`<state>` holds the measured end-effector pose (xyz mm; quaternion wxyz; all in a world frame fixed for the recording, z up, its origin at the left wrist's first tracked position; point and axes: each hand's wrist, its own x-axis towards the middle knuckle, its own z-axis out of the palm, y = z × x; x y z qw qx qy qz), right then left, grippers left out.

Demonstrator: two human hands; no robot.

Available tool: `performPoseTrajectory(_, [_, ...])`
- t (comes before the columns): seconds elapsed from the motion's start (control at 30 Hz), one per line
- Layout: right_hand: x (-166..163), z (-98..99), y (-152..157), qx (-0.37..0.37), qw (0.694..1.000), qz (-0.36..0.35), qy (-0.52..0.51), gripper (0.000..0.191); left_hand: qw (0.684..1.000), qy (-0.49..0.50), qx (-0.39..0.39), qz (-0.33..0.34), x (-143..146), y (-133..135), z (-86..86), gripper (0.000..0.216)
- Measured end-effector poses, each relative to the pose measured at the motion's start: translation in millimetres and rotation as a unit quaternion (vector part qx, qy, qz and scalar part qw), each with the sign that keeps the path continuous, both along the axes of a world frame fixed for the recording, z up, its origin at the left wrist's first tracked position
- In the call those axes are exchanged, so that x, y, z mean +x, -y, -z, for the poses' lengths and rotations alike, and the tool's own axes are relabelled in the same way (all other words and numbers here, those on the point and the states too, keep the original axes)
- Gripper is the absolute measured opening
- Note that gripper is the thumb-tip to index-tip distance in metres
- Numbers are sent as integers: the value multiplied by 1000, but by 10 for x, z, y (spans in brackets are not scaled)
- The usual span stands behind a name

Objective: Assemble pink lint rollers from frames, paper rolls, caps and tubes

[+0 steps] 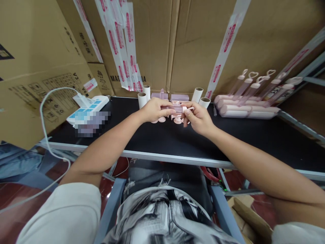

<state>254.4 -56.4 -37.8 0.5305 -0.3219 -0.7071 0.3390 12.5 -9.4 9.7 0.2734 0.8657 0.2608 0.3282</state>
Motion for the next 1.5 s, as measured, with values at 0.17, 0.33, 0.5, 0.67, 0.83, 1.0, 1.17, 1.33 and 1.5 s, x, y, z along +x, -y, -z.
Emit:
performPoseTrajectory(0.17, [-57,12,24,-10,999,1,-43,58,999,-7,34,-15,28,5,23,43])
performPoseTrajectory(0.33, [-97,16,41,-28,996,-17,-81,57,995,-18,96,-20,45,-32,71,46])
performPoseTrajectory(0.5, [-136,-22,123,-41,992,-29,-118,55,984,8,176,-25,56,-63,157,49])
performPoseTrajectory(0.67, [-174,-43,158,-66,989,-48,-127,53,980,7,201,-14,8,-68,115,47])
performPoseTrajectory(0.83, [-128,-78,80,-108,992,-61,-38,57,982,-27,188,-18,-168,-104,-68,40])
performPoseTrajectory(1.0, [14,-156,86,64,989,16,131,48,989,-76,127,-5,-157,-73,-97,37])
performPoseTrajectory(1.17, [45,-128,116,142,959,17,245,45,993,-84,83,19,-3,20,-20,38])
performPoseTrajectory(1.33, [61,-107,91,111,938,-5,328,42,999,28,36,6,-178,-137,-108,48])
performPoseTrajectory(1.5, [27,-88,86,113,906,-34,406,29,953,119,159,-229,-473,-491,-174,28])
